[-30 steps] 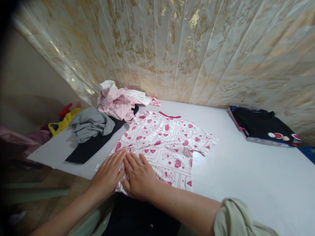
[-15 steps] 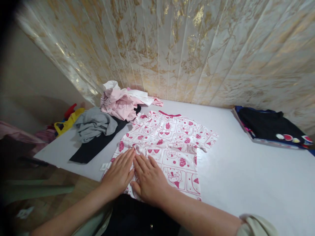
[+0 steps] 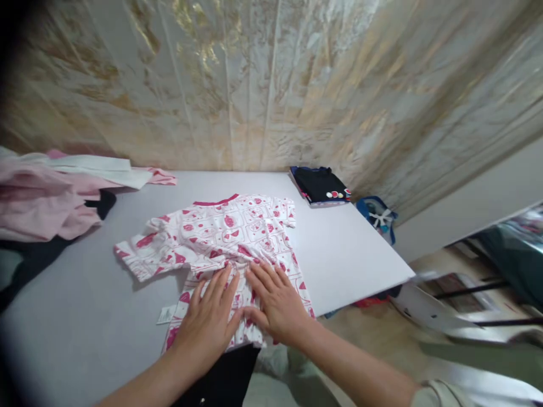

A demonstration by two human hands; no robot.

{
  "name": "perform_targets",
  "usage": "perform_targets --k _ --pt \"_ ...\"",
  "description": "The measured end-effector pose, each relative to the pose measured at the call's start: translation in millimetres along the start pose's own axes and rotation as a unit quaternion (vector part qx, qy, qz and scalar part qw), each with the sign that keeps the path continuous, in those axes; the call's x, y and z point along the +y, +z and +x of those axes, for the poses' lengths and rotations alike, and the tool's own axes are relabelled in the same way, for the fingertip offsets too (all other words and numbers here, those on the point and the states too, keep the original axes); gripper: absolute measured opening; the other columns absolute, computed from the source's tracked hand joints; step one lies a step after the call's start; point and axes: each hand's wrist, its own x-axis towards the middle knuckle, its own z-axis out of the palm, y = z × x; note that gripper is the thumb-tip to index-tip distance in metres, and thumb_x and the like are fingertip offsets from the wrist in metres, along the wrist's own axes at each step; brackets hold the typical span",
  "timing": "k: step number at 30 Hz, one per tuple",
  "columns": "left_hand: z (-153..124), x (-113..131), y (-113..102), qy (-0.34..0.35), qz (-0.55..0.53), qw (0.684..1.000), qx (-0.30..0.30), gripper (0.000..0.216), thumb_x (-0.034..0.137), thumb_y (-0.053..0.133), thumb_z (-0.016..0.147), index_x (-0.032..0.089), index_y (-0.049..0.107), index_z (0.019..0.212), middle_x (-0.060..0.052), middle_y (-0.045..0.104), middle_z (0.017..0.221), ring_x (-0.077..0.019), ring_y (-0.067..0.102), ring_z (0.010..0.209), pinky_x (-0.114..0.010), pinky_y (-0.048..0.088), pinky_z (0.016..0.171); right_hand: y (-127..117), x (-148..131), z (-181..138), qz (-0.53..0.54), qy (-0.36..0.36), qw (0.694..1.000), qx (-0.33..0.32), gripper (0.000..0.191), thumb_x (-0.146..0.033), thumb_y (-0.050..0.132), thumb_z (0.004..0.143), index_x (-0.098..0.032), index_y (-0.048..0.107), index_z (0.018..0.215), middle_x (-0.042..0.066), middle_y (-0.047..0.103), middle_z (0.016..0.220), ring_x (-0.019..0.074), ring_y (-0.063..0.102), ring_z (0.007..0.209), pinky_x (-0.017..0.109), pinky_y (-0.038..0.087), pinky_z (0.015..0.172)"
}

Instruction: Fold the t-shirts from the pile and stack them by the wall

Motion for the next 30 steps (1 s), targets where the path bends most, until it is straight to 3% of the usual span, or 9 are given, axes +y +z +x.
perform_targets --k 5,10,15,17,19,22,25,27,30 --pt "8 15 5 0.017 -0.023 0.999 -0.017 0.056 0.038 0.049 0.088 0.024 0.042 0.142 -0.016 0.036 0.154 -0.0337 0.038 0.138 -0.062 0.032 0.106 -1 49 -22 -0.027 0.060 0.998 0.006 0.065 -0.047 0.040 0.098 -0.022 0.018 0.155 0.007 0.025 0.158 0.0225 0.024 0.145 0.044 0.025 0.116" --pt "-10 -5 -2 0.038 -0.005 0.999 -0.006 0.061 0.042 0.050 0.088 0.024 0.038 0.146 -0.014 0.044 0.149 -0.0332 0.045 0.132 -0.062 0.020 0.112 -3 82 -35 -0.033 0.074 0.997 0.002 0.063 -0.042 0.039 0.099 -0.026 0.014 0.155 0.007 0.029 0.157 0.0213 0.028 0.143 0.047 0.025 0.116" --pt "-49 -45 -9 0.042 0.040 0.998 0.033 0.068 0.043 0.049 0.088 0.028 0.028 0.151 -0.011 0.047 0.148 -0.0343 0.047 0.129 -0.060 0.027 0.108 -6 69 -53 -0.029 0.074 0.996 0.036 0.066 -0.034 0.041 0.099 -0.024 0.010 0.156 0.009 0.031 0.156 0.0216 0.031 0.142 0.044 0.034 0.113" --pt "-63 -60 -18 0.054 0.049 0.997 0.029 0.064 0.044 0.049 0.087 0.032 0.034 0.148 -0.009 0.048 0.147 -0.0338 0.049 0.128 -0.056 0.036 0.103 -7 57 -63 -0.024 0.055 0.998 0.027 0.066 -0.035 0.043 0.098 -0.026 0.013 0.156 0.007 0.032 0.156 0.0224 0.033 0.141 0.043 0.037 0.112" --pt "-67 -71 -34 0.077 0.035 0.996 0.023 0.053 0.048 0.048 0.088 0.035 0.048 0.140 -0.006 0.059 0.136 -0.0298 0.057 0.119 -0.047 0.047 0.093 -10 50 -70 -0.013 0.029 0.999 0.013 0.062 -0.037 0.045 0.097 -0.029 0.022 0.154 0.004 0.038 0.153 0.0226 0.038 0.138 0.043 0.039 0.111" --pt "-40 -75 -65 0.076 0.004 0.997 0.004 0.038 0.048 0.046 0.090 0.036 0.062 0.122 -0.002 0.071 0.113 -0.0240 0.065 0.101 -0.038 0.052 0.083 -21 55 -61 0.030 0.057 0.997 0.047 0.043 -0.033 0.039 0.099 -0.034 0.046 0.142 0.003 0.056 0.138 0.0200 0.053 0.126 0.036 0.049 0.101" --pt "24 -73 -82 0.007 0.012 1.000 -0.024 0.043 0.047 0.039 0.092 0.027 0.063 0.121 -0.007 0.068 0.119 -0.0262 0.062 0.107 -0.043 0.049 0.092 -32 71 -20 0.043 0.113 0.989 0.091 0.039 -0.033 0.034 0.100 -0.030 0.056 0.132 0.005 0.060 0.131 0.0208 0.056 0.121 0.037 0.050 0.099" --pt "70 -79 -76 -0.061 0.039 0.996 -0.058 0.048 0.043 0.038 0.092 0.020 0.057 0.129 -0.012 0.061 0.130 -0.0301 0.054 0.120 -0.050 0.043 0.100 -31 83 19 0.006 0.139 0.987 0.086 0.043 -0.037 0.036 0.100 -0.023 0.052 0.136 0.010 0.053 0.139 0.0247 0.048 0.129 0.043 0.044 0.105" --pt "119 -105 -46 -0.207 0.051 0.964 -0.158 0.058 0.048 0.037 0.090 0.019 0.048 0.139 -0.017 0.045 0.147 -0.0381 0.042 0.132 -0.064 0.038 0.098 -15 100 77 -0.045 0.198 0.978 0.036 0.048 -0.040 0.039 0.098 -0.022 0.045 0.143 0.013 0.044 0.147 0.0305 0.042 0.134 0.052 0.039 0.105"
